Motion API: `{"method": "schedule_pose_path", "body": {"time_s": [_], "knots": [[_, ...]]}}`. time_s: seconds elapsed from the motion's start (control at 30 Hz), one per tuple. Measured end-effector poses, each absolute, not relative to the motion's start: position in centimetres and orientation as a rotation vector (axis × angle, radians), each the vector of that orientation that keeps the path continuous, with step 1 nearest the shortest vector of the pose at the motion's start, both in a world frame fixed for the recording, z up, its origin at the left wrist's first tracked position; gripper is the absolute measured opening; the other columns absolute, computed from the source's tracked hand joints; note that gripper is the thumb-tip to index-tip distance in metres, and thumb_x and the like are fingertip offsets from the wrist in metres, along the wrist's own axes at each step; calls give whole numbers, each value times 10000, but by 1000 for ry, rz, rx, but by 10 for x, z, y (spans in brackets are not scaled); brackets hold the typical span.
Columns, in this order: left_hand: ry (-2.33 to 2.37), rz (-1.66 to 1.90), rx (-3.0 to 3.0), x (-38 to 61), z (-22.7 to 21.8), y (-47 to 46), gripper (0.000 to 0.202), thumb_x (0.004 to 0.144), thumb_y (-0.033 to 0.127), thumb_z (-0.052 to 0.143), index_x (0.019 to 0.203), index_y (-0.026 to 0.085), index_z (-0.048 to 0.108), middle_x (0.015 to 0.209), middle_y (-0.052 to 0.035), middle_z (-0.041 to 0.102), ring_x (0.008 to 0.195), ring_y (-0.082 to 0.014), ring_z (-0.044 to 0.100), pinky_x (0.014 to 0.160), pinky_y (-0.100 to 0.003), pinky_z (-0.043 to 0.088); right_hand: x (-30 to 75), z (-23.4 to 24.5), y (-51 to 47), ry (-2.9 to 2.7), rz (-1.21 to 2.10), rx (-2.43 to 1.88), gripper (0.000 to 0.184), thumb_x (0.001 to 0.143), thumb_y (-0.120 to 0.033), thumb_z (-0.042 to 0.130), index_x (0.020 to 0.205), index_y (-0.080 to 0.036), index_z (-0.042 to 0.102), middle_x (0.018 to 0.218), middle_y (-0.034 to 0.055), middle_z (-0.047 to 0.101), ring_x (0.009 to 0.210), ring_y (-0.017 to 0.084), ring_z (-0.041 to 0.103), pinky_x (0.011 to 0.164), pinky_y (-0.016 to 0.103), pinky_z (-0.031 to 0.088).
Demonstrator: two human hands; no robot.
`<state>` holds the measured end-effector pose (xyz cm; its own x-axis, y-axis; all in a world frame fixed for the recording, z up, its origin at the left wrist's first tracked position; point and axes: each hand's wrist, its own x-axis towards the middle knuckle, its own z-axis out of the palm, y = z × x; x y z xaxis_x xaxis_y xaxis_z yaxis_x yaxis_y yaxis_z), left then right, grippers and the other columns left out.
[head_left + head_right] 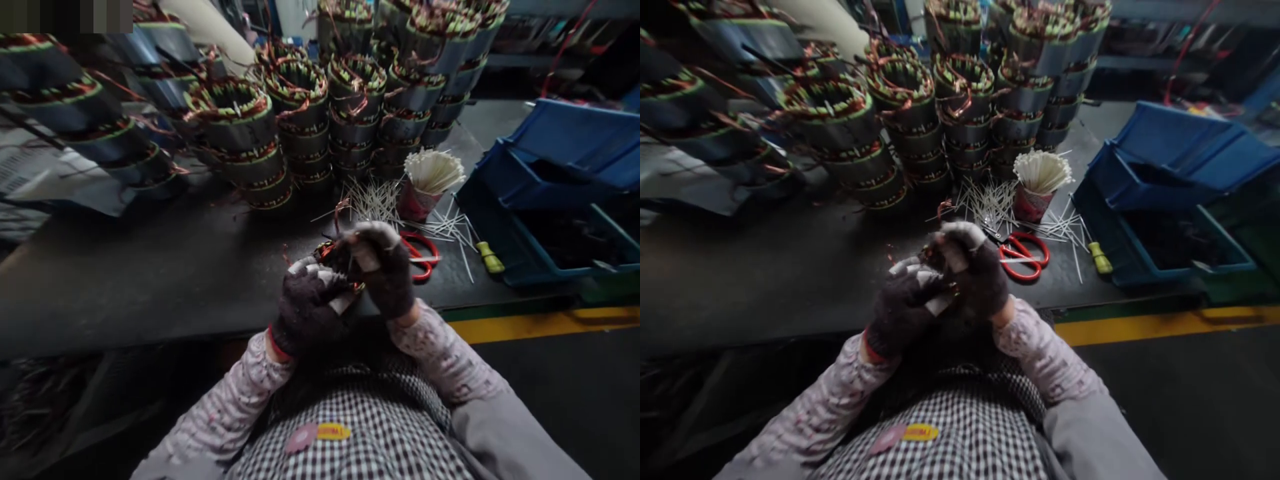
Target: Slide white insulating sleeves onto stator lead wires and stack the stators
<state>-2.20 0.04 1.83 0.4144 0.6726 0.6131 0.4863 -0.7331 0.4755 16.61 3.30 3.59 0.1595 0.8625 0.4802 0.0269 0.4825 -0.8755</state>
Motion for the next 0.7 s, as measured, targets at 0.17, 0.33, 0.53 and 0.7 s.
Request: {"method": "schedule_pose_path", "body": {"time_s": [0.17,0.33,0.53,0.7], "knots": [[1304,1338,2361,-2,5,1,134,996,305,832,871,256,835,839,-6,843,820,-253,796,981,-510,618,264,50,79,-1331,35,-1383,182,1060,-315,778,1145,-155,798,1076,83,824,951,177,745,960,371,600],[1444,1340,2439,20,-9,-7,144,1040,317,830,1150,234,869,1045,-64,901,964,-305,854,1141,-559,631,278,58,136,-1470,-148,-1856,294,1055,-298,731,1049,-10,786,1087,172,813,1208,295,752,977,432,468],[1155,812,2932,-40,17,10,386,1090,171,683,1421,307,827,1389,-70,872,1378,-347,798,1460,-699,381,291,53,112,-1451,-164,-1533,220,1153,-271,598,1139,-103,739,1154,155,790,1145,215,774,1018,357,533],[700,665,2803,-67,34,65,238,1110,260,667,1224,296,873,1343,-53,875,1510,-312,718,1447,-663,422,278,28,4,-1308,-369,-1302,287,1221,-445,582,1099,-207,687,1043,123,653,1114,297,686,1142,531,532]]}}
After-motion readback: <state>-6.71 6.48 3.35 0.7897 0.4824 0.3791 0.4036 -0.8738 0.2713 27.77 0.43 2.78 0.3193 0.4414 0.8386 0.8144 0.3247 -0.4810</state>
